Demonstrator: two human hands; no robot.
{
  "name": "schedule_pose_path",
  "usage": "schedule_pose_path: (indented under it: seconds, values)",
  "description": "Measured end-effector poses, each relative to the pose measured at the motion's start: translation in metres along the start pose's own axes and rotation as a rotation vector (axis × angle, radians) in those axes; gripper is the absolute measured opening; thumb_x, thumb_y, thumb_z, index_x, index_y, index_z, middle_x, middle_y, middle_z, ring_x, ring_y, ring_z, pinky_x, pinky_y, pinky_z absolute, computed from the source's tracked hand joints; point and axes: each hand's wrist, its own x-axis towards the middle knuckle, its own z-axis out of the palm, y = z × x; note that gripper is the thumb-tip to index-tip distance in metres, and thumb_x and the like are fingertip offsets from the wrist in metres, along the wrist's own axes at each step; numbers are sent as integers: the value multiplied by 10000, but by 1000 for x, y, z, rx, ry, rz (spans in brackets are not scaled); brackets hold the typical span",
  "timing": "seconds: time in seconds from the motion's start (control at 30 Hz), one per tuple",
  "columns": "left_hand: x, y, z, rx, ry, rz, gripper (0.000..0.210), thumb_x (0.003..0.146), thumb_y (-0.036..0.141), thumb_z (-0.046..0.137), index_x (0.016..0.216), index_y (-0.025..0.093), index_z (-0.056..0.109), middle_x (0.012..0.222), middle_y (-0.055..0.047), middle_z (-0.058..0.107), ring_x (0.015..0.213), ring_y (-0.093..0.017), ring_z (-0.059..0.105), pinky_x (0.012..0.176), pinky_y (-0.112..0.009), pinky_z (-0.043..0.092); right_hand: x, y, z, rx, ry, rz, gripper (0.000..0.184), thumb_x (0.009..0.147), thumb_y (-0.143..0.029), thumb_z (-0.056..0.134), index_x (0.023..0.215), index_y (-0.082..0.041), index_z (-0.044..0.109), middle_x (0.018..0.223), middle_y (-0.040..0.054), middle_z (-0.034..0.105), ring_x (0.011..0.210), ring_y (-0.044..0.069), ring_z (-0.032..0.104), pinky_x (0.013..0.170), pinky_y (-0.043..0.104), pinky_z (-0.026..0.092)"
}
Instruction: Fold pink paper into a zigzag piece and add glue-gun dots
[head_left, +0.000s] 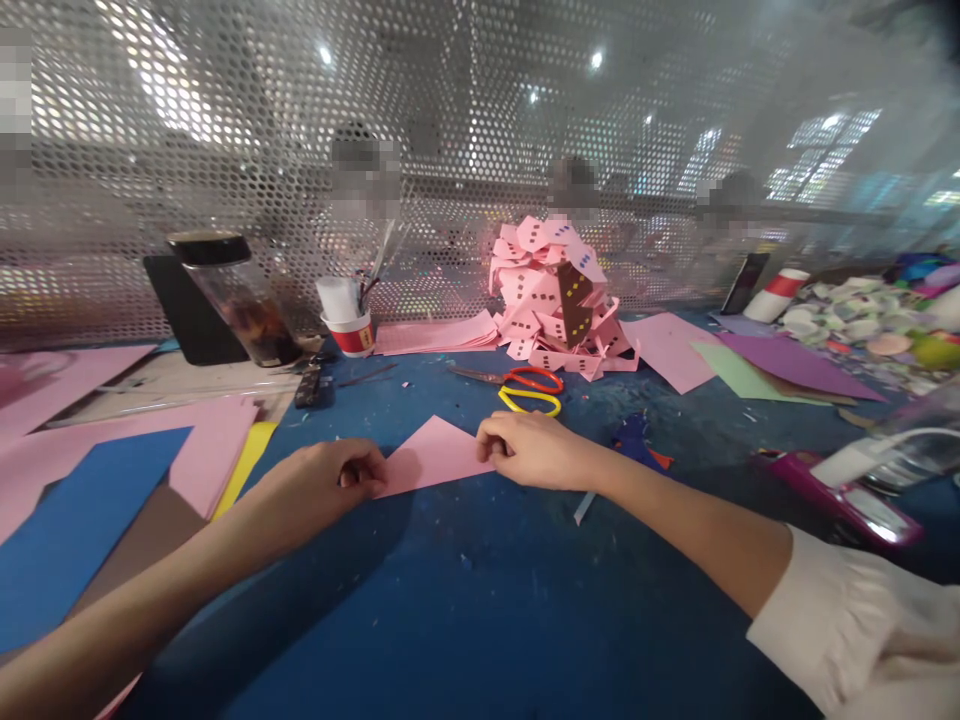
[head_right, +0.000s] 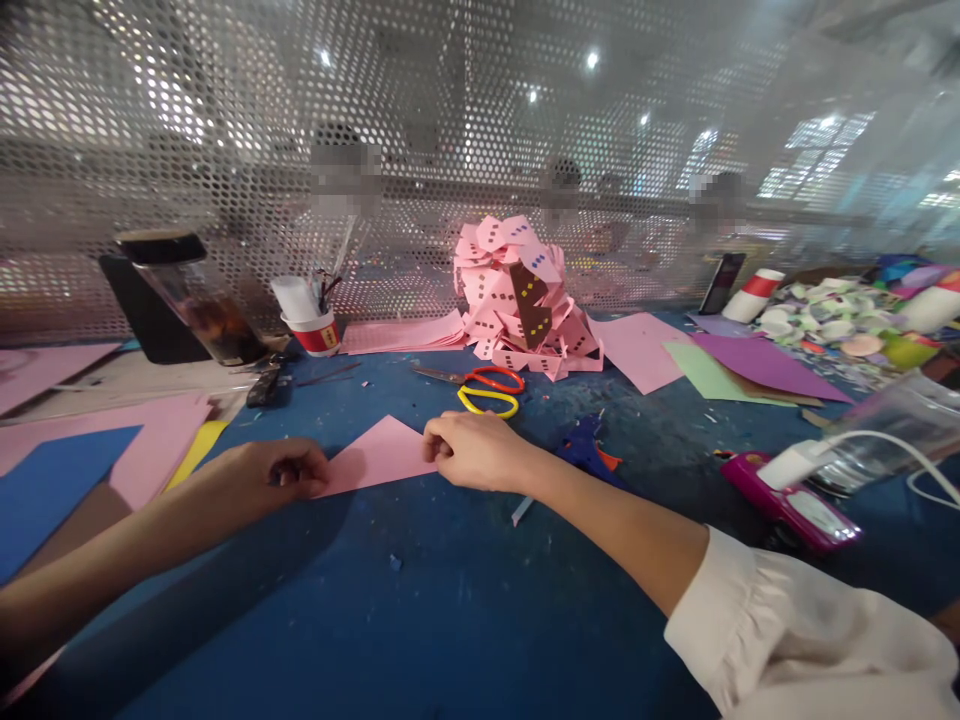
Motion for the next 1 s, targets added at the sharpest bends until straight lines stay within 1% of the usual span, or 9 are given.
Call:
schedule_pose_path:
  seconds: [0.2,0.3,0.43,0.57,0.67,0.77,0.83,0.93,1.0]
  values:
    - [2,0,-7,-25,-48,8,208,792,313,528,854,197,690,752,1,666,739,-195,591,677,-277,393,0,2,-6,-25,-39,55,210,774,-85,531,845,-222,672,870,-13,693,713,107,582,597,233,324]
    - [3,-5,-10,-30,-66,1,210,776,320,538,851,195,690,755,1,674,738,-193,590,672,-273,392,0,4,-7,-40,-66,69,211,771,-86,535,843,-221,680,877,-5,696,705,112,589,581,233,323]
    - [4,-12,-14,-32,-69,-23,194,736,311,566,822,189,690,745,1,692,716,-184,583,653,-261,391,0,4,-12,-60,-82,79,219,770,-78,536,853,-218,683,894,1,705,743,124,610,597,231,339]
    - [3,-13,-19,-39,-118,15,185,713,274,557,805,183,688,690,19,655,665,-159,543,625,-239,387,-1,6,-16,-98,-86,86,213,762,-84,535,835,-223,680,871,-10,715,754,131,620,608,233,347]
    - [3,-12,-22,-29,-134,29,188,720,260,545,805,169,685,686,15,650,661,-159,547,614,-236,390,-2,8,-17,-109,-83,81,211,749,-93,533,822,-233,674,864,-24,718,760,135,626,610,235,346]
    - [3,-12,-21,-8,-128,32,195,743,270,538,820,172,688,723,10,673,692,-168,584,644,-246,400,-3,7,-15,-101,-68,79,208,755,-99,528,837,-233,664,876,-21,716,773,137,627,613,239,343]
    - [4,-14,-19,3,-127,24,195,758,302,545,818,185,689,735,10,681,709,-176,597,649,-252,394,-2,3,-11,-98,-56,80,171,775,-128,542,856,-228,654,878,-13,710,749,132,618,604,243,335]
    - [6,-18,-14,27,-98,6,211,766,377,566,799,201,680,711,7,672,691,-189,588,615,-264,374,-2,-3,-7,-97,-39,91,83,798,-186,575,855,-216,627,871,-7,698,713,123,600,593,248,323]
    - [8,-21,-11,36,-81,8,219,763,399,571,784,205,672,692,7,664,678,-192,579,599,-267,361,-1,-5,-5,-93,-36,93,62,799,-193,579,845,-212,616,870,-3,693,715,123,593,595,249,319]
